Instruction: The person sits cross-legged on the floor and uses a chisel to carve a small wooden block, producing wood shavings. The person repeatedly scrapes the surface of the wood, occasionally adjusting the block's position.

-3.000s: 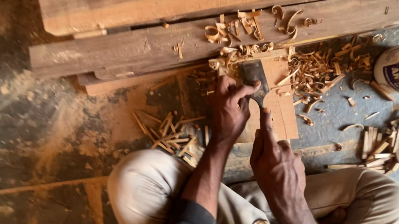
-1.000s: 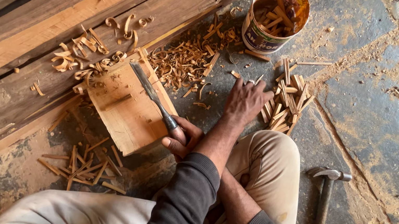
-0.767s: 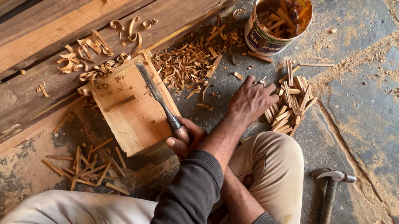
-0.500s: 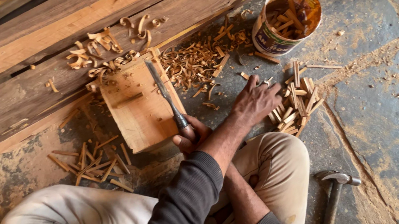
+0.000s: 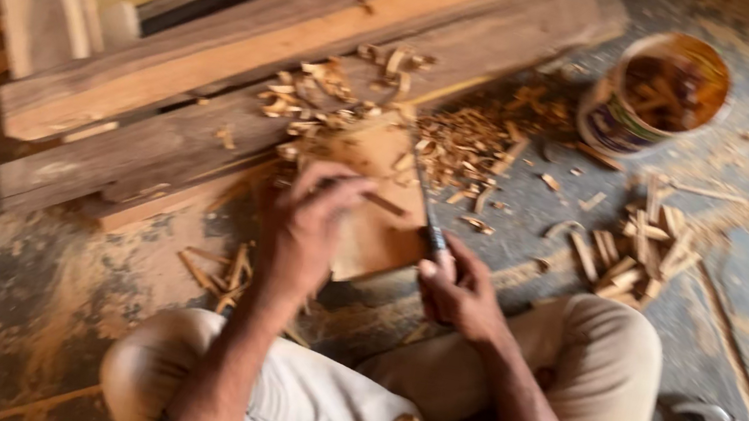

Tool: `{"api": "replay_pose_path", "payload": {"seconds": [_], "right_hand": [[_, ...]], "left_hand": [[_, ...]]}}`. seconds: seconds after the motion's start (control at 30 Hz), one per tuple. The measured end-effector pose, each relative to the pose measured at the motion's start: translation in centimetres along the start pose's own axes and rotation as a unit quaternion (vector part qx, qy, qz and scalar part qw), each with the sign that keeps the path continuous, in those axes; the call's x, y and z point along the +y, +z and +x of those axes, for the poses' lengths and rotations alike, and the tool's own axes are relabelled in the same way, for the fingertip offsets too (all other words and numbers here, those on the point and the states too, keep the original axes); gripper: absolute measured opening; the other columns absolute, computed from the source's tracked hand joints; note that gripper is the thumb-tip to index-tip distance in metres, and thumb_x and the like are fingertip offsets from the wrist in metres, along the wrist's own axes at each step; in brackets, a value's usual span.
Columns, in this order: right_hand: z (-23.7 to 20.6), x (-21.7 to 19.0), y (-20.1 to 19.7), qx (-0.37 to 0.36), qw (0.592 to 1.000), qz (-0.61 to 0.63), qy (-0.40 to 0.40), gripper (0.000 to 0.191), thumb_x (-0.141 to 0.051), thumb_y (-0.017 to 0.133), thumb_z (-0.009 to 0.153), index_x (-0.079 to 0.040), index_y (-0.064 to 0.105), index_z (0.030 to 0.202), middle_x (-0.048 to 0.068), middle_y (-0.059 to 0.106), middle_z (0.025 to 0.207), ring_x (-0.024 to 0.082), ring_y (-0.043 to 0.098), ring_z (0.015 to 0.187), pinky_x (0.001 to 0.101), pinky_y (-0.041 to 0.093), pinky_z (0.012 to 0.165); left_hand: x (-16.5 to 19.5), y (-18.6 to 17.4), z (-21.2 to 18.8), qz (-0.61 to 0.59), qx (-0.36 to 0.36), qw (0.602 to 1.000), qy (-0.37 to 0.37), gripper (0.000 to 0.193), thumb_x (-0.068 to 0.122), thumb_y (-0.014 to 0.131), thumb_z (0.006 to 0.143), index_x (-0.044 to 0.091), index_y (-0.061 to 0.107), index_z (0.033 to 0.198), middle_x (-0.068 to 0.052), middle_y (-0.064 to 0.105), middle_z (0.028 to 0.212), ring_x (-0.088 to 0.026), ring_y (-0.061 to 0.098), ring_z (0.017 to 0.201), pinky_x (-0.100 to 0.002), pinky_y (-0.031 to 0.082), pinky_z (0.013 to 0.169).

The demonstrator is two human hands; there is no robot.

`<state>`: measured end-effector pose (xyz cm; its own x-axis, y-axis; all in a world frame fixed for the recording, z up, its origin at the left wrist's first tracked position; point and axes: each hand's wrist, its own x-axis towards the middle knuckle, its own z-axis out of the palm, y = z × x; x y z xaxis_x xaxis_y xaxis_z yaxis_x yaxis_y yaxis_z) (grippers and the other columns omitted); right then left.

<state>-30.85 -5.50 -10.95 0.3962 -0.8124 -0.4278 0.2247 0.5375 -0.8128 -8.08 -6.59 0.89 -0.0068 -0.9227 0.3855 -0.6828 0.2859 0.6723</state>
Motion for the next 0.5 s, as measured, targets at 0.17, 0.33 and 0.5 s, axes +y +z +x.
{"api": "replay_pose_path", "payload": {"seconds": [0.17,0.33,0.5], "right_hand": [[-0.3,-1.6,0.9,0.017,1.0,-0.009,0.008,0.047,-0.015,0.066,0.094,-0.008,0.055,0.14,0.001,0.053,0.066,0.011,0.044,0.047,0.0275,0.038,0.041],[-0.2,-1.4,0.4,0.008,1.0,-0.018,0.015,0.051,-0.02,0.066,0.094,-0.008,0.053,0.142,0.001,0.056,0.073,0.01,0.05,0.055,0.0274,0.044,0.046],[-0.5,-1.3,0.1,0.013,0.998,-0.06,0.007,0.053,-0.023,0.067,0.094,-0.007,0.053,0.142,0.003,0.058,0.072,0.012,0.052,0.052,0.0279,0.045,0.045]], "left_hand": [[-7.6,-0.3,0.4,0.178,-0.034,0.974,-0.133,0.022,0.007,0.075,0.095,0.024,0.08,0.109,-0.001,0.065,0.106,-0.018,0.065,0.079,-0.036,0.053,0.067],[-10.9,3.0,0.4,0.245,-0.029,0.963,-0.105,0.025,0.009,0.074,0.09,0.029,0.08,0.104,0.003,0.068,0.107,-0.015,0.069,0.088,-0.061,0.046,0.096],[-10.3,3.8,0.3,0.227,-0.043,0.967,-0.106,0.06,-0.006,0.061,0.089,0.032,0.07,0.135,-0.005,0.065,0.129,-0.019,0.07,0.093,-0.075,0.029,0.105]]}}
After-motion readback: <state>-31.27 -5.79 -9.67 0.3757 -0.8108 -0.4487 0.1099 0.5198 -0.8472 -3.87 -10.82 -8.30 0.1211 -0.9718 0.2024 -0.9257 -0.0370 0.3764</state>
